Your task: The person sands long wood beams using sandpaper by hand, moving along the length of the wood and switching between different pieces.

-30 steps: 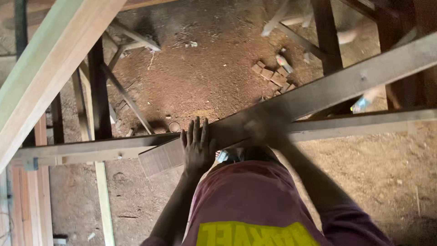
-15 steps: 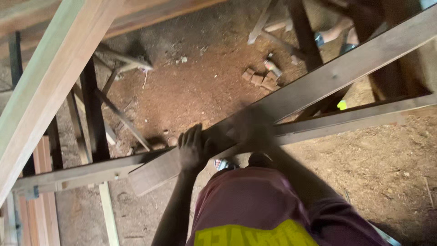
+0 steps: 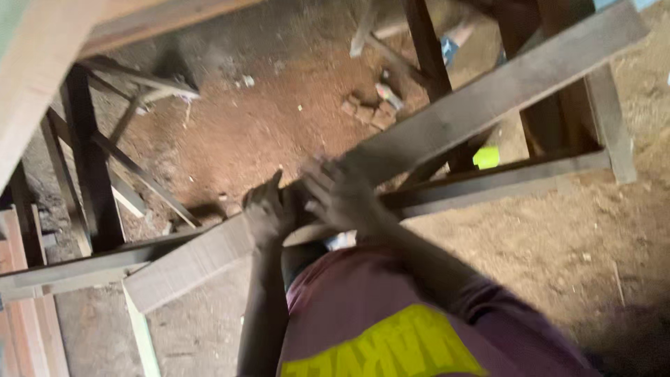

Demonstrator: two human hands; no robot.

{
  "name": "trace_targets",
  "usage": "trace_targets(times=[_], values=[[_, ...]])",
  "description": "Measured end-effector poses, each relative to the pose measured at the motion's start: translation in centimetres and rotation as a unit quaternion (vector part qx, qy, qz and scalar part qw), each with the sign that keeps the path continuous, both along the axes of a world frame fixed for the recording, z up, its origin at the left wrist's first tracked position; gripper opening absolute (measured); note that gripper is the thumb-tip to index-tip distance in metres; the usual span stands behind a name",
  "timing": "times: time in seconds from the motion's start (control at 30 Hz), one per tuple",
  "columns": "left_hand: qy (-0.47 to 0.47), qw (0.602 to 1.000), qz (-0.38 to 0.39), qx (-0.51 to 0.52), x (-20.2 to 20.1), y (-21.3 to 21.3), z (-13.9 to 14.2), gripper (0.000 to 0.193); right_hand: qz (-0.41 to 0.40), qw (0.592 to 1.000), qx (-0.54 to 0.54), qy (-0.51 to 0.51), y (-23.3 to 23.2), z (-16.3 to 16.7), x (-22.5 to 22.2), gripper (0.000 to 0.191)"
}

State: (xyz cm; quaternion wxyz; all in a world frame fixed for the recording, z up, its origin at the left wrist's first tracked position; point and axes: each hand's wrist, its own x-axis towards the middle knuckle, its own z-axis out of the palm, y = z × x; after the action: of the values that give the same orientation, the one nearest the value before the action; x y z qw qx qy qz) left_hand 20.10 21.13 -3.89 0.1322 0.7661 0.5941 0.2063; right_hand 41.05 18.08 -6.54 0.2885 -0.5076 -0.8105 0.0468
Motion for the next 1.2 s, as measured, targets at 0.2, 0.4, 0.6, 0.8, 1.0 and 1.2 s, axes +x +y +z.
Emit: trace_targets(times=[0.2,0.4,0.6,0.8,1.0,1.2], values=[[0.002,0.996,-0.027,0.082,-0.1,-0.4,1.1,0.042,-0.236,0.966,0.007,-0.101,4.3,3.3,13.2,0.056],[-0.039,0.997,0.028,0.059,-0.1,0.0,-0.2,0.028,0.059,0.995,-0.069,-0.046,2.4,1.9,1.9,0.052],[-0.065,0.995,0.042,0.064,-0.3,-0.3,0.0,0.030,0.006,0.997,-0.012,-0.076,4.4,4.5,10.5,0.058],[0.000,0.996,0.084,0.021,0.6,0.4,0.1,0.033,-0.207,0.960,-0.083,-0.170,6.0,4.4,19.5,0.068],[0.089,0.990,0.111,0.028,2.3,1.5,-0.2,0.030,0.060,0.992,-0.090,-0.070,2.4,0.5,8.2,0.044],[-0.024,0.996,-0.056,0.059,8.7,2.9,-0.6,0.043,0.010,1.000,0.018,-0.006,4.4,4.4,16.3,0.040]])
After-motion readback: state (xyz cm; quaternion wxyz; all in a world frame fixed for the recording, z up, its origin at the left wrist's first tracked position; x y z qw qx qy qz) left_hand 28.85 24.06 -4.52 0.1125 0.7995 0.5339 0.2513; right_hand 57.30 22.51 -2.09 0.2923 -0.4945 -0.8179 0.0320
